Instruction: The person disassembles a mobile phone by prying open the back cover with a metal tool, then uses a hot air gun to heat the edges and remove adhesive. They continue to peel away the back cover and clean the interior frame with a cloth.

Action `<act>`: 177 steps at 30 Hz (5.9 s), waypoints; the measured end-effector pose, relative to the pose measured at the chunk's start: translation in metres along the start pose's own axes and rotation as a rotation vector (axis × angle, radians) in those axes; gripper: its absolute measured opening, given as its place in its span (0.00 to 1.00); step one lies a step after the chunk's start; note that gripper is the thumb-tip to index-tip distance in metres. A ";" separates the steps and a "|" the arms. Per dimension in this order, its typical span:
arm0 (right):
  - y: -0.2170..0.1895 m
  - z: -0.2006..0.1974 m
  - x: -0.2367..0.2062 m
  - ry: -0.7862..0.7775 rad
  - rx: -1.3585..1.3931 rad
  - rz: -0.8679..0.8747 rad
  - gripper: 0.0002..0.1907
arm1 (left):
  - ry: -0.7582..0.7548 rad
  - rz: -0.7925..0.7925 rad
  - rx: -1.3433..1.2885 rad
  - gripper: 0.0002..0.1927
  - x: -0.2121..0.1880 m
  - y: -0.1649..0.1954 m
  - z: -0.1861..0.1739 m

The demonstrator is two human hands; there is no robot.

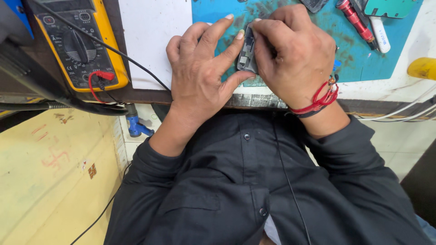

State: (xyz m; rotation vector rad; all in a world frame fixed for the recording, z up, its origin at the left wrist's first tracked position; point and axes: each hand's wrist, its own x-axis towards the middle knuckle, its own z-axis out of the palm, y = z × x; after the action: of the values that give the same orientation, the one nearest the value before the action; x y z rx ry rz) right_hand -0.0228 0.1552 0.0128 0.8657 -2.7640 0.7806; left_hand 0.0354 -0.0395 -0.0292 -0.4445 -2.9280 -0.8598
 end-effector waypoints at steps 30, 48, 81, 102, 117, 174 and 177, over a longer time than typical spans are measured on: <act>0.007 -0.011 0.003 -0.103 0.051 -0.148 0.04 | 0.018 0.002 0.005 0.33 -0.002 0.000 0.001; 0.000 -0.010 -0.014 -0.197 0.145 -0.045 0.06 | 0.007 -0.014 -0.032 0.33 -0.002 0.002 0.001; -0.014 -0.073 -0.092 0.111 0.169 0.189 0.33 | -0.183 -0.225 -1.608 0.55 -0.038 0.092 0.036; -0.004 -0.071 -0.088 0.131 0.226 0.253 0.32 | -0.127 -0.434 -1.882 0.26 -0.017 0.076 0.052; 0.015 -0.059 -0.069 0.187 0.276 0.306 0.08 | 0.024 -0.096 -0.247 0.38 0.033 0.074 -0.007; 0.006 -0.001 -0.004 0.019 0.101 0.025 0.05 | -0.090 0.164 -0.139 0.58 0.001 0.002 -0.009; 0.000 -0.001 -0.007 0.066 0.118 0.095 0.05 | -0.037 0.156 -0.204 0.64 -0.001 0.003 -0.009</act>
State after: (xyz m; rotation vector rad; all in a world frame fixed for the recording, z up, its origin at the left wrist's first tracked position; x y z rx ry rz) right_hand -0.0170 0.1586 0.0115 0.7184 -2.7416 0.9783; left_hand 0.0367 -0.0423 -0.0204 -0.6981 -2.8023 -1.1426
